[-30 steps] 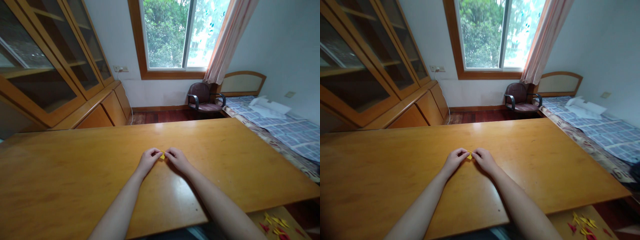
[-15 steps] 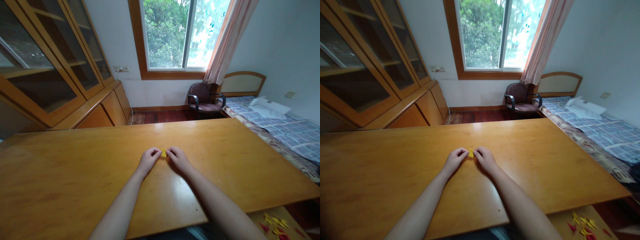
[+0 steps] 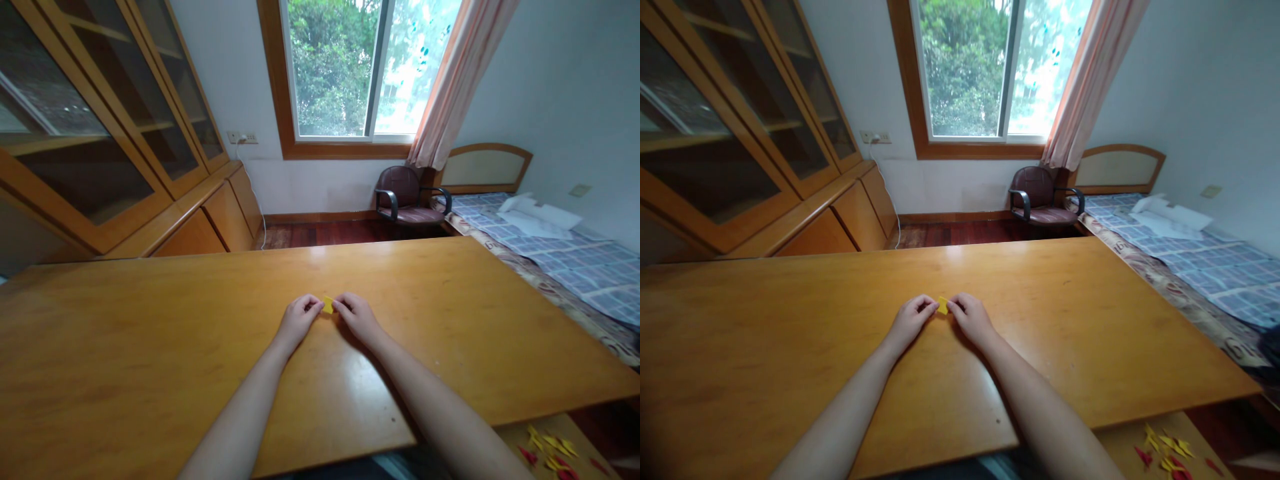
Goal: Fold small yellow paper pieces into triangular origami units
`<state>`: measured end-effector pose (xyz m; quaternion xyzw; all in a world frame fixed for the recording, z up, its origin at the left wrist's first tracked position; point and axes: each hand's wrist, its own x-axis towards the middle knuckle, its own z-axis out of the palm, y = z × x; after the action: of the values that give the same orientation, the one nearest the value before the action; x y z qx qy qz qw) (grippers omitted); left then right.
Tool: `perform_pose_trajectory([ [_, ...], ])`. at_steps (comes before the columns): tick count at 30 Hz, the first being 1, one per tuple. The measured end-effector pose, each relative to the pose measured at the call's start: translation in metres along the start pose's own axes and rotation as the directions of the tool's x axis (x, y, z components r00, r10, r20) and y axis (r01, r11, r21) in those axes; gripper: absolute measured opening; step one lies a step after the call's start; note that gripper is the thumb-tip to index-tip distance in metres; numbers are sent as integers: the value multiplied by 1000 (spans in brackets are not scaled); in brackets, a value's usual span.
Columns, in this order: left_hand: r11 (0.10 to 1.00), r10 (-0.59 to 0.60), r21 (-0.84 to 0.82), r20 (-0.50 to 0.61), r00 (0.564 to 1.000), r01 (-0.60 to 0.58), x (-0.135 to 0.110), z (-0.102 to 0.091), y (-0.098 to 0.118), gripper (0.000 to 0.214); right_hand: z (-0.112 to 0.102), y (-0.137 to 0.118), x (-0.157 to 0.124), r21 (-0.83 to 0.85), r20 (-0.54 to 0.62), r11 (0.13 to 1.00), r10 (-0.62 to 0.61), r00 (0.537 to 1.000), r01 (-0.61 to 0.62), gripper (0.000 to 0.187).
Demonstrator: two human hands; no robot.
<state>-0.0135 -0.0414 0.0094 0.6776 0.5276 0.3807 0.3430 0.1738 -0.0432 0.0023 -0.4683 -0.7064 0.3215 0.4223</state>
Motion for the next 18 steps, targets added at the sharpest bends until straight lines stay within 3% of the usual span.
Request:
perform_pose_trajectory([
  [18, 999, 38, 15, 4, 999, -38, 1, 0, -1, 23, -1, 0, 1, -22, -16, 1000, 1, 1000, -1, 21],
])
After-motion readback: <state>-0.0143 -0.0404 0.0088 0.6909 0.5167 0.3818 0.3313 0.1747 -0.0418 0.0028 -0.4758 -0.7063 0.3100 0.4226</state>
